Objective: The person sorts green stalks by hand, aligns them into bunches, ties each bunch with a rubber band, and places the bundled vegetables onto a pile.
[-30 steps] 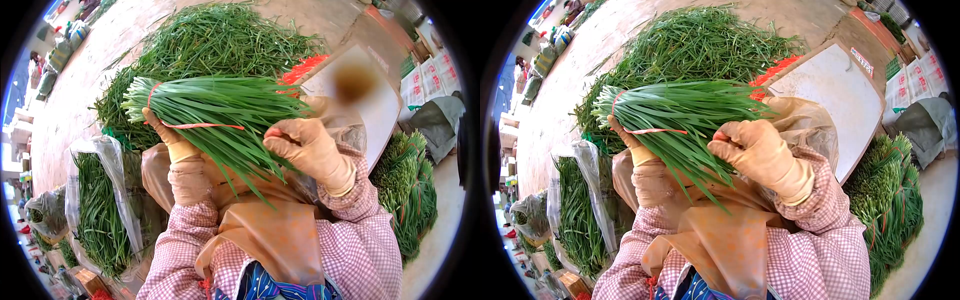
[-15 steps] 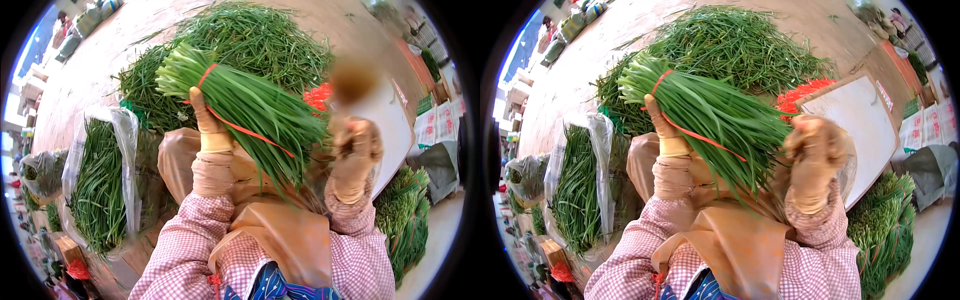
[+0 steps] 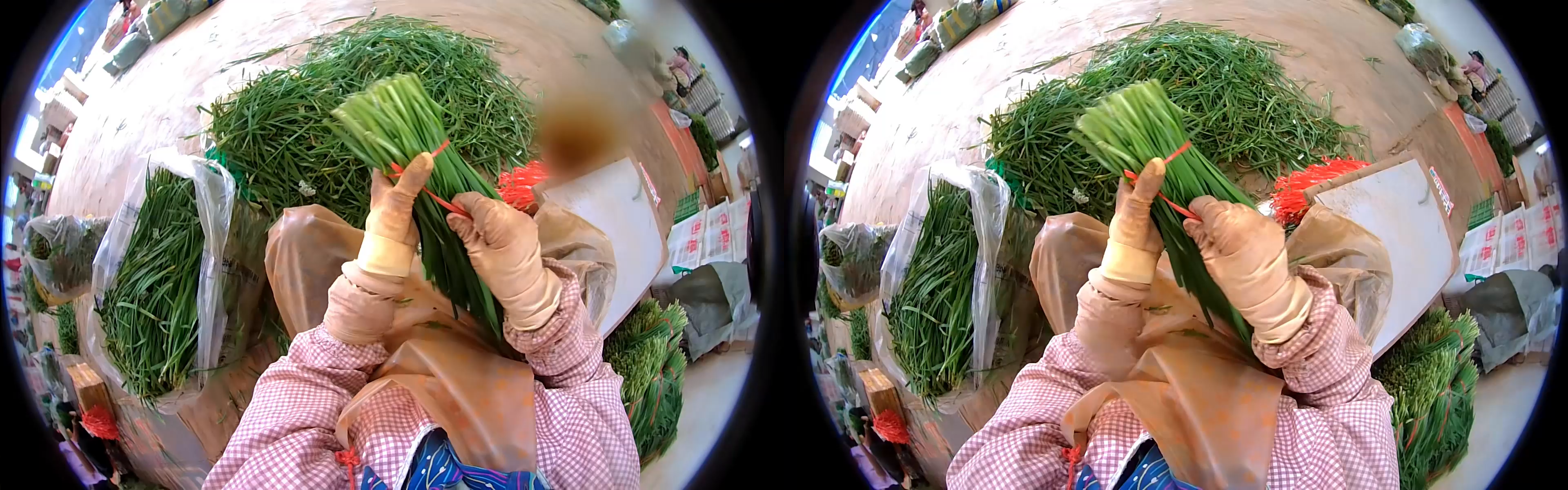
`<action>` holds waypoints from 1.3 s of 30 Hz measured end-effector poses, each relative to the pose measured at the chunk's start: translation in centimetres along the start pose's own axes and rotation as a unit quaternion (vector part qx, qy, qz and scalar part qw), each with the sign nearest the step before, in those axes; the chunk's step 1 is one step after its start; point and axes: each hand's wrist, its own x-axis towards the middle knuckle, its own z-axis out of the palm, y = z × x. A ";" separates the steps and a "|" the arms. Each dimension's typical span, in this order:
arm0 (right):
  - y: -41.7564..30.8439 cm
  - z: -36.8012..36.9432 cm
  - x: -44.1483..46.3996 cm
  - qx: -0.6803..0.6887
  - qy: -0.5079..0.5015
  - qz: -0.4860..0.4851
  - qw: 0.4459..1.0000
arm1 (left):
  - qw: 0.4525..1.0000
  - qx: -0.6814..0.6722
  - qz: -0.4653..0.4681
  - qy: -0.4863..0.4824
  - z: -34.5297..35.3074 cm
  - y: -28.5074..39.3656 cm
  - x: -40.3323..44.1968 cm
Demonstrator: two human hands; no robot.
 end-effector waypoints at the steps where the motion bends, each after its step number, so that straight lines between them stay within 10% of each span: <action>1: 0.3 -0.3 -0.3 0.113 -0.014 0.047 0.992 | 0.999 0.015 -0.049 -0.014 -0.3 0.1 -0.2; 10: 1.7 -7.0 -0.1 0.122 -0.086 0.106 0.983 | 0.966 0.025 -0.221 -0.133 0.3 -3.7 -2.3; 15: 0.8 -4.6 0.3 0.422 -0.048 -0.059 0.903 | 0.916 0.278 -0.179 -0.226 -0.1 -5.9 -2.5; 19: -0.6 -4.4 0.3 0.515 -0.160 0.075 0.839 | 0.845 0.432 -0.178 -0.260 0.3 -5.1 -3.3; 23: -2.9 -1.2 -0.1 0.198 -0.119 -0.013 0.973 | 0.906 0.361 -0.115 -0.189 1.0 -5.5 -4.8; 30: -6.0 1.4 -0.3 0.221 0.014 0.022 0.975 | 0.950 0.294 -0.039 -0.096 2.4 -5.8 -6.3; 39: -6.5 5.0 -0.6 0.152 -0.077 -0.055 0.984 | 0.966 0.257 -0.024 -0.033 3.3 -6.4 -6.8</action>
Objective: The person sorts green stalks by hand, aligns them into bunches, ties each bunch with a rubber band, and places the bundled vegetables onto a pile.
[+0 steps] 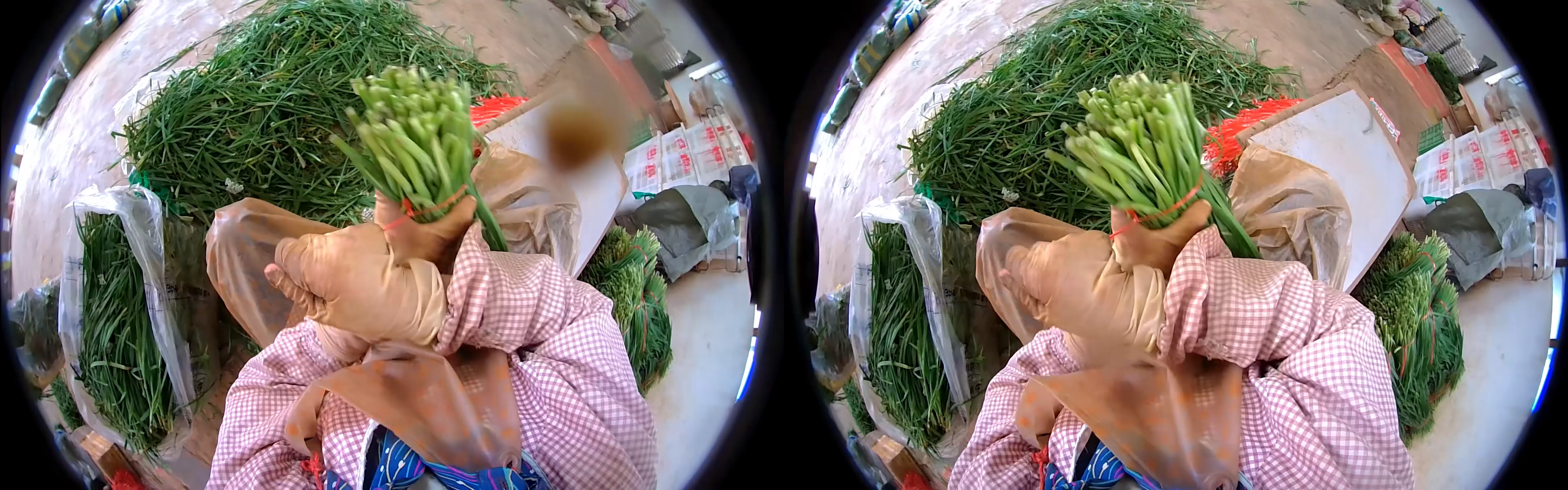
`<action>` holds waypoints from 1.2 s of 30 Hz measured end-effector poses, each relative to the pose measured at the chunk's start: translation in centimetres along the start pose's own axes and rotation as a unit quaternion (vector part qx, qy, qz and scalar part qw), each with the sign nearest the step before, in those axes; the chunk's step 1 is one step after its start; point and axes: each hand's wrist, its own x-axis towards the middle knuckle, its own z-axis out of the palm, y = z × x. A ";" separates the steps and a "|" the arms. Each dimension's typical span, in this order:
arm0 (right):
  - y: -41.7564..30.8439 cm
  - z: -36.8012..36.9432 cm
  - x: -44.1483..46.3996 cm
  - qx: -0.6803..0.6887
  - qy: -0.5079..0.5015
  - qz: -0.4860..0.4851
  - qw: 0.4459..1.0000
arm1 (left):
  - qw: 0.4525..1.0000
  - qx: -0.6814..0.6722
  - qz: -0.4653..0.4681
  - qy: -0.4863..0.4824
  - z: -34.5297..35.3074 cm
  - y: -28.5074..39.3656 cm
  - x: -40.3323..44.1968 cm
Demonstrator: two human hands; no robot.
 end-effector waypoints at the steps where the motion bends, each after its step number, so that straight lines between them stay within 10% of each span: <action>1: 0.1 0.3 -0.1 -0.094 -0.104 0.007 0.990 | 0.999 -0.046 -0.021 -0.004 -0.3 0.1 0.3; 3: 0.2 0.6 -0.6 -0.253 -0.266 -0.015 0.930 | 0.989 -0.144 -0.022 -0.031 -0.8 0.5 1.1; 8: -2.8 -3.2 -3.4 -0.185 -0.221 -0.307 0.907 | 0.999 -0.039 0.024 0.000 -0.6 0.8 1.5; 12: 0.4 -8.5 -4.0 -0.130 0.077 -0.152 0.977 | 0.992 0.114 0.046 -0.010 -0.9 2.6 0.6; 13: 0.5 -9.0 -3.6 -0.151 0.125 -0.100 0.975 | 0.968 -0.216 0.051 -0.118 -0.7 2.1 0.9; 16: 0.9 -9.5 -3.0 -0.199 0.174 -0.024 0.964 | 0.765 -0.602 -0.169 -0.153 -0.6 0.2 2.3; 17: 1.0 -9.3 -2.7 -0.255 0.181 -0.023 0.950 | 0.722 -0.642 -0.117 -0.232 -1.2 -1.8 2.5; 20: 1.2 -9.1 -2.6 -0.299 0.201 -0.034 0.932 | 0.940 -0.319 0.057 -0.103 -0.8 -1.0 0.5; 23: 0.8 -9.5 -2.7 -0.362 0.149 -0.004 0.920 | 0.777 -0.607 -0.110 -0.126 -0.7 0.2 0.9; 25: 0.8 -9.5 -2.3 -0.366 0.138 -0.031 0.920 | 0.792 -0.591 -0.136 -0.072 -0.6 -0.9 1.8; 28: 1.4 -10.1 -1.7 -0.326 0.134 -0.070 0.933 | 0.988 -0.065 0.136 -0.022 -0.3 1.3 0.3; 36: -1.1 -6.0 0.2 -0.092 0.040 -0.243 0.965 | 0.951 0.268 -0.143 -0.062 -10.4 11.2 -8.2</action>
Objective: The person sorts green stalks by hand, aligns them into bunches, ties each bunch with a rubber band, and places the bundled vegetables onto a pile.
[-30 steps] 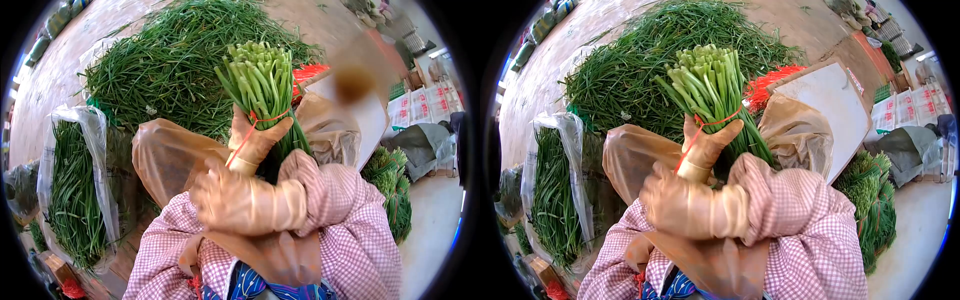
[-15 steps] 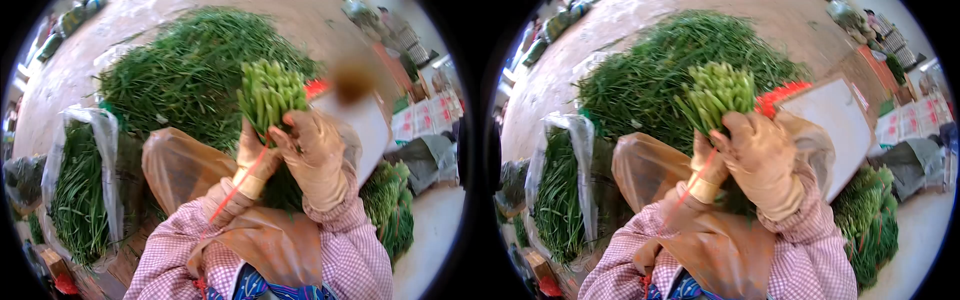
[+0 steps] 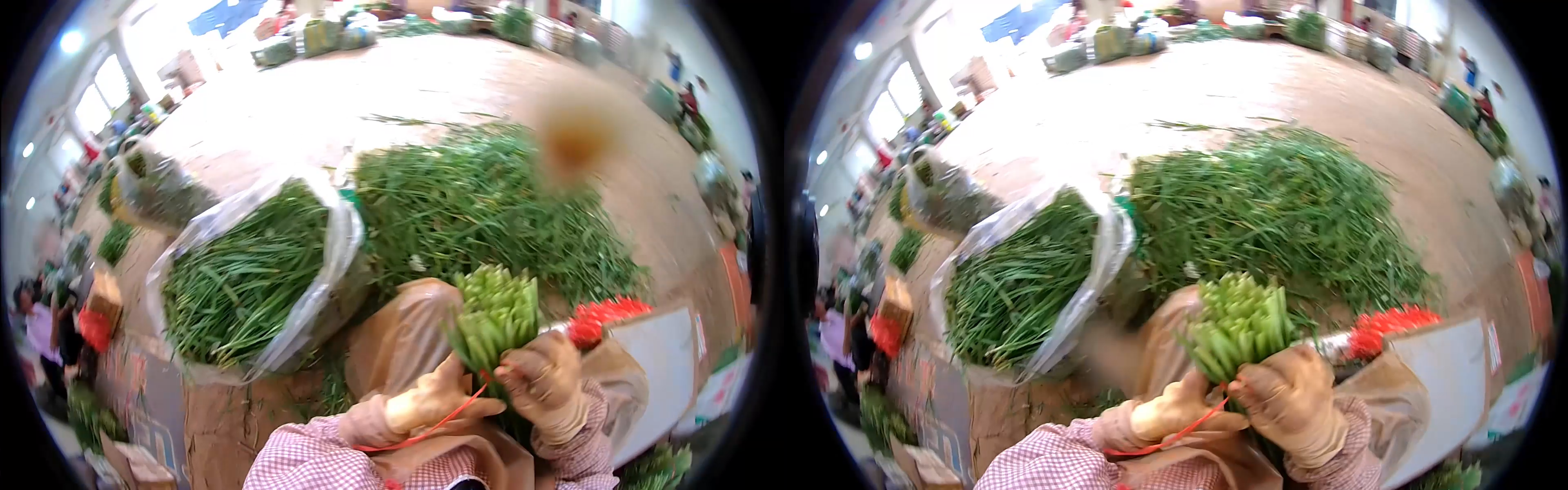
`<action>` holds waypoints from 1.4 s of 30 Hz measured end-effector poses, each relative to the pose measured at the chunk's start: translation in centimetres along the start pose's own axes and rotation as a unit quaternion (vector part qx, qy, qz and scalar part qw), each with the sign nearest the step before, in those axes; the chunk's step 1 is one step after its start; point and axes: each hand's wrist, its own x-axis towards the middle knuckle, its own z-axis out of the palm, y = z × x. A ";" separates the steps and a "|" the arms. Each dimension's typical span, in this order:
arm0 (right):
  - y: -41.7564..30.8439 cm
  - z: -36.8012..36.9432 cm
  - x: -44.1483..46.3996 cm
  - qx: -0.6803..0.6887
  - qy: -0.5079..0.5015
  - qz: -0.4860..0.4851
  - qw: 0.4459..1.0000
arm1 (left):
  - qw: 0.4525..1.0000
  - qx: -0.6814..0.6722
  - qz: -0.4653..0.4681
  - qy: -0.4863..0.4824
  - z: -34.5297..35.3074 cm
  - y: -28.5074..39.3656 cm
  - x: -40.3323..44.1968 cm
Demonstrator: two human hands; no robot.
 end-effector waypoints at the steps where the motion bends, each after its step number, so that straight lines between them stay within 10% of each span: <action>1: -0.7 1.5 0.6 0.031 -0.010 -0.015 0.999 | 1.000 -0.028 0.008 0.006 -1.3 -1.3 -1.3; 5: -0.7 8.1 1.9 0.131 -0.042 -0.055 0.989 | 0.997 -0.045 -0.061 0.018 -7.4 -8.8 -4.3; 7: -0.1 11.2 2.4 0.174 -0.055 -0.054 0.982 | 0.954 0.079 0.007 0.290 -9.8 -7.9 -6.5; 8: 0.0 12.1 2.7 0.202 -0.064 -0.038 0.977 | 0.929 -0.092 0.161 0.319 -11.9 -12.1 -5.9; 10: -0.6 12.3 3.7 0.192 -0.092 -0.048 0.976 | 0.856 -0.140 0.178 0.465 -12.1 -7.8 -6.9; 16: -2.8 12.1 4.6 0.095 -0.145 -0.096 0.980 | 0.919 0.176 0.309 0.168 -11.1 -3.3 -2.8; 42: -3.6 15.9 4.3 0.045 -0.130 -0.016 0.990 | 0.963 -0.037 0.228 0.140 -10.2 -4.6 -2.6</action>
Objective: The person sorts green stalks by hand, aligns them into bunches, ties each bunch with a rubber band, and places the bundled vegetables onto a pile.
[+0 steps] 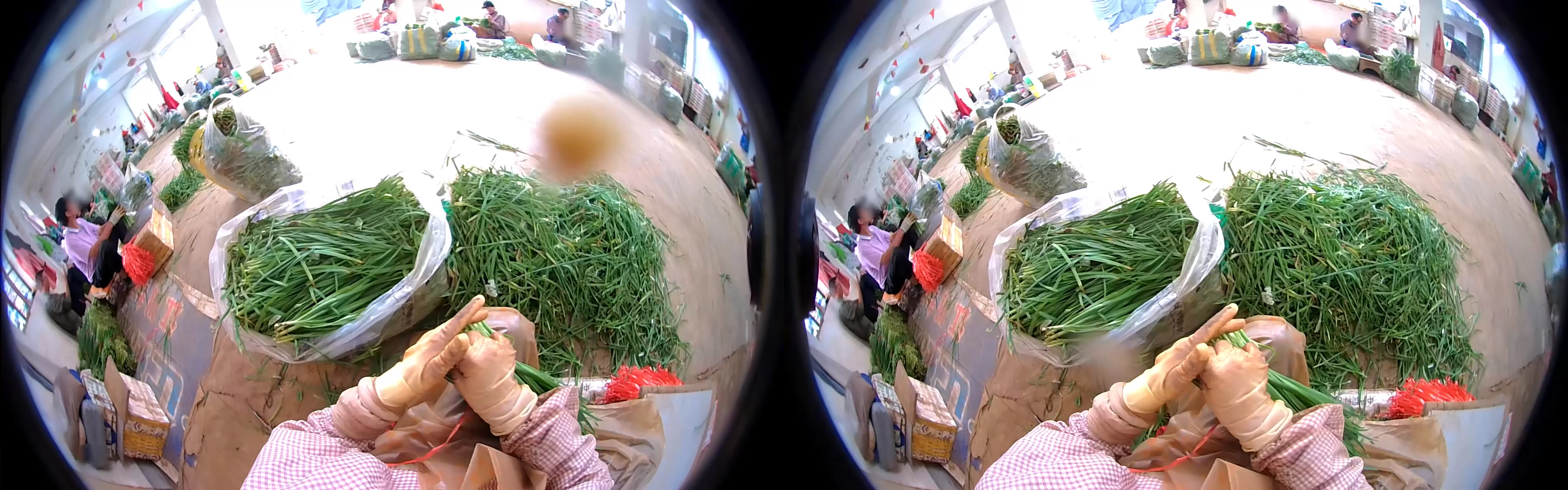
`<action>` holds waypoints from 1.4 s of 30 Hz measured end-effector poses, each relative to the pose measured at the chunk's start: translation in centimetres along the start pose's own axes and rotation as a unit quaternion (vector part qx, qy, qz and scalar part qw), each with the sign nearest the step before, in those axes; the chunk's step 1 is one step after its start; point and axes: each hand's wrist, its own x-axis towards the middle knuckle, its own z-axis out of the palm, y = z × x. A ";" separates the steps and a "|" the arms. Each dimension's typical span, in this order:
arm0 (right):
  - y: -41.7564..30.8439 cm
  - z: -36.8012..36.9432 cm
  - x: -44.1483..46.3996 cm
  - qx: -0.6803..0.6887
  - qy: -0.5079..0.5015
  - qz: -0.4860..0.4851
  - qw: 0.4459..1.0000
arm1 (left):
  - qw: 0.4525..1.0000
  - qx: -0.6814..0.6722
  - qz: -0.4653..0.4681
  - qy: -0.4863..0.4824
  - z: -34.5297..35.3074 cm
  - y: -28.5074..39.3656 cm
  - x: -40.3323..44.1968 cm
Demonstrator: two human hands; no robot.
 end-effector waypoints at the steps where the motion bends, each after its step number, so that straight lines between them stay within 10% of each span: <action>1: -0.1 0.3 0.0 -0.024 0.010 -0.002 1.000 | 1.000 -0.021 -0.005 0.012 0.3 0.6 0.0; 9: -0.7 -2.8 -3.7 -0.037 -0.020 -0.037 0.998 | 0.966 0.174 0.142 0.125 1.7 -1.4 -0.9; 14: 0.9 -9.6 -12.1 -0.245 -0.052 0.067 0.966 | 0.957 0.208 -0.017 0.200 1.6 -0.1 -4.1; 19: 4.3 -7.6 -15.8 -0.263 -0.036 0.116 0.957 | 0.827 0.557 -0.069 -0.037 -0.1 6.0 -4.7; 24: 6.2 -5.2 -15.9 -0.239 0.018 0.050 0.970 | 0.760 0.632 0.024 -0.151 -0.6 9.2 -0.6; 33: 6.0 -5.9 -15.4 -0.036 0.026 -0.031 0.999 | 0.871 0.315 -0.091 -0.365 3.2 4.7 6.8; 38: 6.4 -5.6 -14.4 -0.230 -0.032 -0.105 0.967 | 0.940 0.201 -0.129 -0.243 5.9 1.3 7.4; 40: 6.2 -6.5 -14.4 -0.224 -0.161 0.073 0.959 | 0.963 0.111 -0.176 -0.168 6.3 0.1 7.2; 41: 7.8 -5.3 -15.4 -0.262 -0.041 0.056 0.962 | 0.965 0.002 -0.248 -0.089 6.3 0.3 6.6; 42: 7.3 -8.0 -14.8 -0.181 -0.222 0.134 0.948 | 0.944 -0.106 -0.313 -0.005 6.5 0.6 6.3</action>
